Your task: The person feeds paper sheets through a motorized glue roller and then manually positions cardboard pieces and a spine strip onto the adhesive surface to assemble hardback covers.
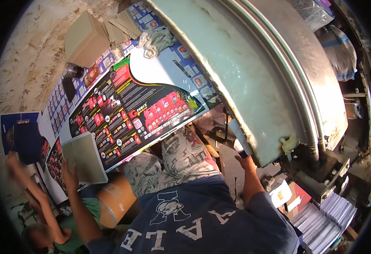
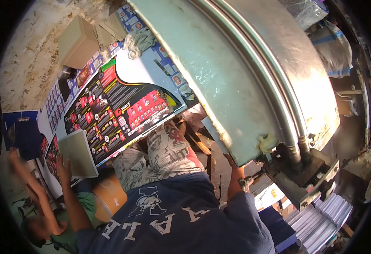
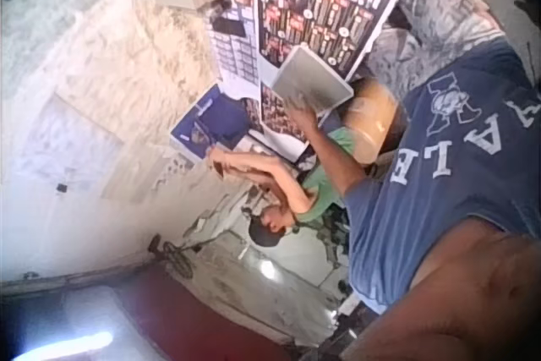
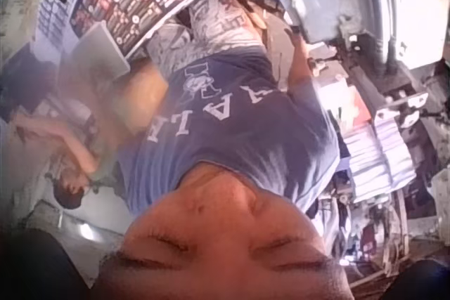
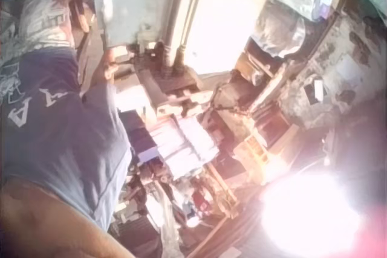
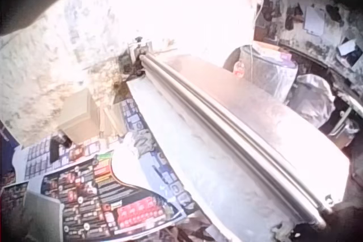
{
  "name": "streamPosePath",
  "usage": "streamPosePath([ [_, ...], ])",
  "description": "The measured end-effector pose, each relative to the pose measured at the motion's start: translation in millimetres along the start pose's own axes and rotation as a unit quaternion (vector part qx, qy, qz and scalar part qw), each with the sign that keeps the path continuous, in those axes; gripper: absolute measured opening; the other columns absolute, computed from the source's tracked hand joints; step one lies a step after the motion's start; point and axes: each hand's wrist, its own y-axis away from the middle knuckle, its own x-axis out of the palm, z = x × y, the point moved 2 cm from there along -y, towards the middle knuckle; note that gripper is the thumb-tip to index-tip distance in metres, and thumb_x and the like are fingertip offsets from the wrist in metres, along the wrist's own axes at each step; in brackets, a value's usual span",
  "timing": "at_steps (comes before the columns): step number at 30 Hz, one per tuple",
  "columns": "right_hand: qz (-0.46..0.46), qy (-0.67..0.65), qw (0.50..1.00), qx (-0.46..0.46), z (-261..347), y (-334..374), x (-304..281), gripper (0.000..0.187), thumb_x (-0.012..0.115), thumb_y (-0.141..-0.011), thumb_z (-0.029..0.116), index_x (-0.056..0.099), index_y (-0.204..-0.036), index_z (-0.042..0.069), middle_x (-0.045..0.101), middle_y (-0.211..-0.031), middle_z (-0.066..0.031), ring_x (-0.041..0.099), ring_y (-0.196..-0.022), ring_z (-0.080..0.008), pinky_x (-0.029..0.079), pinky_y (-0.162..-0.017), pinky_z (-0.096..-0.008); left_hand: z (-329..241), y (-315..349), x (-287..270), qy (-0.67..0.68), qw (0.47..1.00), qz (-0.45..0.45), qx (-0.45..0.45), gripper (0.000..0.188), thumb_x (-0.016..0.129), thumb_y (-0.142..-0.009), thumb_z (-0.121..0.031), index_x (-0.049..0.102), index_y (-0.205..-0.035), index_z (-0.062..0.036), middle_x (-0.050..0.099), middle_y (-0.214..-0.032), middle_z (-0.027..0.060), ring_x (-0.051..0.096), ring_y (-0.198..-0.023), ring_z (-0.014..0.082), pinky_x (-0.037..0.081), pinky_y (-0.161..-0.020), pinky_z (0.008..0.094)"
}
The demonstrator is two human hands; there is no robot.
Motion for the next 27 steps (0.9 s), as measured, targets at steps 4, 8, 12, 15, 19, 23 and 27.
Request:
streamPosePath([
  [4, -0.019, 0.082, 0.995, 0.05, -59, -2, 33, 0.075, 0.081, -0.08, 0.048, 0.056, -0.138, 0.007, 0.065, -0.129, -0.0253, 0.063, -0.116, -0.0458, 0.05, -0.099, -0.0501, -36, 25, -31, 0.001, 0.999, -0.032, 0.038, 0.053, 0.064, -0.098, -0.028, 0.052, -0.147, -0.0093, 0.045, -0.155, 0.021, 0.04, -0.145, 0.0375, 0.027, -0.12, 0.0488],
  [8, -0.161, 0.023, 0.968, -0.19, -67, -10, 10, 0.049, 0.075, -0.087, 0.04, 0.067, -0.122, 0.007, 0.069, -0.12, -0.0231, 0.066, -0.108, -0.0443, 0.051, -0.094, -0.0505, -104, 22, -33, 0.035, 0.995, -0.031, 0.09, 0.053, 0.064, -0.098, -0.029, 0.053, -0.145, -0.008, 0.046, -0.154, 0.0202, 0.041, -0.144, 0.0365, 0.026, -0.119, 0.0495],
  [12, -0.083, -0.002, 0.984, -0.155, -33, 8, -45, 0.039, 0.075, -0.088, 0.028, 0.069, -0.118, 0.005, 0.071, -0.116, -0.0196, 0.064, -0.113, -0.0401, 0.049, -0.097, -0.0471, -189, 13, -37, 0.126, 0.975, -0.021, 0.183, 0.049, 0.065, -0.098, -0.029, 0.058, -0.141, -0.0071, 0.05, -0.151, 0.0171, 0.043, -0.142, 0.0347, 0.024, -0.12, 0.0502],
  [15, -0.129, -0.026, 0.978, -0.162, -25, 11, -59, 0.039, 0.075, -0.088, 0.03, 0.069, -0.119, 0.006, 0.071, -0.112, -0.0178, 0.065, -0.109, -0.0368, 0.05, -0.094, -0.0471, -246, 17, -39, 0.159, 0.961, -0.019, 0.224, 0.045, 0.066, -0.097, -0.027, 0.062, -0.137, -0.0066, 0.053, -0.149, 0.0143, 0.044, -0.141, 0.0331, 0.021, -0.12, 0.0505],
  [19, -0.168, -0.006, 0.975, -0.146, -28, 12, -78, 0.031, 0.074, -0.089, 0.03, 0.07, -0.109, 0.007, 0.07, -0.099, -0.0153, 0.065, -0.093, -0.0338, 0.05, -0.081, -0.0447, -267, 27, -33, 0.184, 0.948, -0.018, 0.26, 0.045, 0.068, -0.095, -0.027, 0.063, -0.134, -0.0055, 0.054, -0.148, 0.0128, 0.046, -0.139, 0.0318, 0.022, -0.119, 0.0519],
  [23, -0.285, 0.102, 0.946, -0.116, -23, 4, -139, 0.025, 0.072, -0.09, 0.031, 0.071, -0.099, 0.008, 0.069, -0.086, -0.0128, 0.064, -0.078, -0.0309, 0.049, -0.068, -0.0423, -276, 39, -13, 0.177, 0.939, -0.019, 0.293, 0.049, 0.07, -0.093, -0.029, 0.063, -0.135, -0.0058, 0.052, -0.149, 0.0135, 0.043, -0.14, 0.033, 0.021, -0.118, 0.0522],
  [27, -0.529, 0.283, 0.784, -0.16, 10, 18, -319, 0.023, 0.071, -0.09, 0.031, 0.073, -0.089, 0.008, 0.068, -0.073, -0.0104, 0.064, -0.062, -0.0279, 0.049, -0.055, -0.0399, -289, 34, -8, 0.157, 0.938, -0.024, 0.309, 0.053, 0.073, -0.09, -0.031, 0.062, -0.136, -0.0098, 0.047, -0.154, 0.0139, 0.038, -0.144, 0.0349, 0.018, -0.119, 0.054],
])
